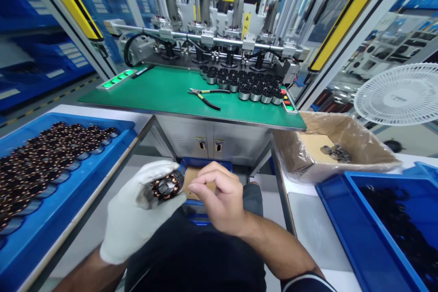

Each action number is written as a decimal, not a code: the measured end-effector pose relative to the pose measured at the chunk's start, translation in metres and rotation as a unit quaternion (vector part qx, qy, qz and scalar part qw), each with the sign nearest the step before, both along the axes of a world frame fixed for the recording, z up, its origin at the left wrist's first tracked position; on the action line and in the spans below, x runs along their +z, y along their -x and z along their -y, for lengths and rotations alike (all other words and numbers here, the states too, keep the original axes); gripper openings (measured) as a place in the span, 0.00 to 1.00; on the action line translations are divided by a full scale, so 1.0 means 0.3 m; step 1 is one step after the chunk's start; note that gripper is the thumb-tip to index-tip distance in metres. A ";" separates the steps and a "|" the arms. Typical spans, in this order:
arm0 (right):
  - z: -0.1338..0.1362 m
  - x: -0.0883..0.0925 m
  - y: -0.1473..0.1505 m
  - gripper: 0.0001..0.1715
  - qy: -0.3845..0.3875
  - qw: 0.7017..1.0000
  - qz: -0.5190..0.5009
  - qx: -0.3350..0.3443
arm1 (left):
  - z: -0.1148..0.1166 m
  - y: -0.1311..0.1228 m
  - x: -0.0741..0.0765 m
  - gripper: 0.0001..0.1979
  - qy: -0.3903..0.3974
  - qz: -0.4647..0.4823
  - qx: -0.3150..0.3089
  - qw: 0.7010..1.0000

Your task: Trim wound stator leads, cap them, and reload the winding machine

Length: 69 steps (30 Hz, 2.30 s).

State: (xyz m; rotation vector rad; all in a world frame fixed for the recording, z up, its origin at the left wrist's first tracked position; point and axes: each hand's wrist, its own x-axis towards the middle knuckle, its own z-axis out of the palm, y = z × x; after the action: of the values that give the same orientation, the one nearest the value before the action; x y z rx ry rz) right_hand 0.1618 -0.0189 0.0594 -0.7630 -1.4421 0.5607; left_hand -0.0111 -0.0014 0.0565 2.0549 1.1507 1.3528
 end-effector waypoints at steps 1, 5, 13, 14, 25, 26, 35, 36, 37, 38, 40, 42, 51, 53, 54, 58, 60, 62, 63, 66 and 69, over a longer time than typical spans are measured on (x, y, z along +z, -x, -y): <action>-0.001 -0.002 -0.003 0.05 0.009 1.000 -0.006 0.004 | 0.000 0.002 -0.002 0.18 0.001 -0.004 0.005 1.000; -0.001 -0.029 -0.008 0.14 0.049 0.998 -0.020 0.045 | -0.002 0.017 -0.010 0.19 0.000 -0.009 0.005 1.000; -0.007 -0.008 -0.004 0.07 0.019 1.000 0.004 0.018 | 0.004 0.003 -0.018 0.19 0.008 -0.008 -0.001 1.000; -0.009 -0.003 -0.004 0.06 0.034 0.999 -0.004 0.013 | 0.005 0.000 -0.015 0.19 0.007 -0.014 0.002 1.000; -0.017 0.023 -0.006 0.05 -0.018 1.000 0.007 0.000 | 0.013 -0.023 0.042 0.16 -0.024 -0.049 -0.050 0.997; -0.015 0.025 -0.003 0.05 -0.029 0.999 0.014 0.000 | 0.012 -0.027 0.046 0.17 -0.026 -0.049 -0.053 0.997; -0.026 0.027 -0.030 0.09 -0.023 0.999 0.037 0.023 | 0.005 -0.027 0.077 0.12 -0.064 -0.035 -0.064 0.995; -0.024 0.030 -0.030 0.08 -0.019 0.998 0.052 0.032 | 0.007 -0.025 0.078 0.12 -0.065 -0.035 -0.066 0.995; -0.019 0.033 -0.030 0.07 -0.018 0.997 0.065 0.037 | 0.008 -0.023 0.078 0.12 -0.061 -0.037 -0.064 0.995; -0.011 0.035 -0.028 0.06 -0.019 0.997 0.072 0.036 | 0.009 -0.021 0.076 0.12 -0.055 -0.038 -0.058 0.996; 0.009 0.037 -0.024 0.06 -0.023 0.998 0.064 0.012 | 0.011 -0.014 0.070 0.11 -0.042 -0.037 -0.040 0.998; 0.024 0.033 -0.022 0.07 -0.020 0.999 0.032 -0.020 | 0.011 -0.006 0.063 0.11 -0.032 -0.031 -0.033 0.998; -0.003 0.038 -0.010 0.05 -0.013 0.998 0.047 0.034 | 0.013 -0.017 0.075 0.13 -0.049 -0.022 -0.045 0.998; 0.013 0.033 -0.006 0.06 -0.048 0.997 0.055 0.002 | 0.015 -0.014 0.068 0.12 -0.049 -0.023 -0.043 0.998; 0.022 0.029 -0.006 0.07 -0.069 0.996 0.062 -0.005 | 0.016 -0.011 0.063 0.12 -0.048 -0.020 -0.044 0.998; 0.027 0.011 -0.032 0.10 -0.127 0.987 0.087 0.035 | 0.011 0.001 0.061 0.14 -0.030 0.013 -0.072 0.997; 0.001 0.014 -0.059 0.18 -0.112 0.988 0.078 0.074 | 0.004 0.001 0.074 0.15 0.014 0.037 -0.103 0.994; -0.038 0.033 -0.086 0.26 -0.084 0.985 0.093 0.120 | -0.005 -0.003 0.087 0.15 0.099 0.062 -0.157 0.981; -0.059 0.047 -0.098 0.27 -0.076 0.979 0.118 0.150 | -0.010 -0.006 0.090 0.16 0.152 0.069 -0.192 0.967; -0.114 0.098 -0.117 0.16 -0.086 0.945 0.206 0.240 | -0.021 -0.014 0.077 0.11 0.247 0.050 -0.253 0.934; -0.137 0.132 -0.116 0.06 -0.110 0.914 0.255 0.296 | -0.027 -0.018 0.049 0.09 0.223 0.015 -0.202 0.953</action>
State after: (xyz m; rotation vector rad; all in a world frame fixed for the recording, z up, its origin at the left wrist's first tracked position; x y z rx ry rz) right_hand 0.1965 0.0223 0.0991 -0.2798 -2.2106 0.6643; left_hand -0.0058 0.0067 0.0713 1.7982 0.8585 0.8332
